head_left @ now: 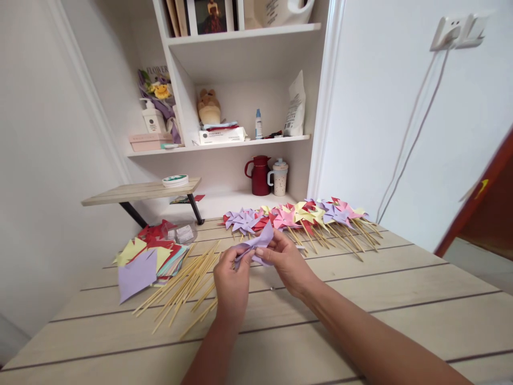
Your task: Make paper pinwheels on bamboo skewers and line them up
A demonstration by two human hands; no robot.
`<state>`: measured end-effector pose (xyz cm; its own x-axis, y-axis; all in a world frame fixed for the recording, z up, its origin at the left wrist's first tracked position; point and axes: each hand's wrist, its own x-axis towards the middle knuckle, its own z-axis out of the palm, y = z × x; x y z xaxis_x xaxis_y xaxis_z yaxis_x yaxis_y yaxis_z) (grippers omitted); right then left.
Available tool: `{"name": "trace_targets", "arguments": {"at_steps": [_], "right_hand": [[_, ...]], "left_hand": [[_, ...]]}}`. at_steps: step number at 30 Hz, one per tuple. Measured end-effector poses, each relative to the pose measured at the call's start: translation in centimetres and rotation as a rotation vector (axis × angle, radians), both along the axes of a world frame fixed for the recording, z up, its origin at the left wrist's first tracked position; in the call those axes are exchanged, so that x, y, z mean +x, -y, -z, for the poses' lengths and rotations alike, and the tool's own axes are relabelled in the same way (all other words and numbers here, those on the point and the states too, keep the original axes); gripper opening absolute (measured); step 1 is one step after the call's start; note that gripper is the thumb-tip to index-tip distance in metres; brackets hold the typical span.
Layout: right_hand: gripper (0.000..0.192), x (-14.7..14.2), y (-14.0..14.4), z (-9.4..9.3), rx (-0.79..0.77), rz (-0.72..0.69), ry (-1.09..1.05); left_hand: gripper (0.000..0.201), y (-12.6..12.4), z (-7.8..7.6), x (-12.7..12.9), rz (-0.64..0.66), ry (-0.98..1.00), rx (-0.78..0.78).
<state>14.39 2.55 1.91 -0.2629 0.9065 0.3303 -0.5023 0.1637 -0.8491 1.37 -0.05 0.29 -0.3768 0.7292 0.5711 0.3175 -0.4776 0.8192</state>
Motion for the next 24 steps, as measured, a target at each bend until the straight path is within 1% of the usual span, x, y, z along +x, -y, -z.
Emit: {"name": "trace_targets", "arguments": {"at_steps": [5,11,15,17,21,24], "right_hand": [[0.031,0.25,-0.16,0.05,-0.016,0.004,0.032],[0.031,0.55,-0.15,-0.26,0.003,0.056,0.083],[0.031,0.47,-0.05,-0.33,0.005,0.056,0.088],[0.028,0.32,0.03,-0.35,-0.001,0.064,0.085],[0.023,0.0,0.27,-0.45,-0.026,0.119,0.061],[0.022,-0.09,0.44,-0.52,-0.017,0.143,0.054]], "left_hand": [[0.009,0.14,0.01,-0.02,-0.022,-0.038,0.028],[0.01,0.07,-0.07,0.03,0.02,-0.013,-0.005],[0.008,-0.17,0.24,0.04,-0.014,-0.039,0.05],[0.009,-0.25,0.36,0.04,-0.025,-0.042,0.059],[0.012,-0.35,0.39,0.05,-0.029,-0.068,0.049],[0.012,-0.27,0.26,0.09,-0.047,-0.11,0.087]]}}
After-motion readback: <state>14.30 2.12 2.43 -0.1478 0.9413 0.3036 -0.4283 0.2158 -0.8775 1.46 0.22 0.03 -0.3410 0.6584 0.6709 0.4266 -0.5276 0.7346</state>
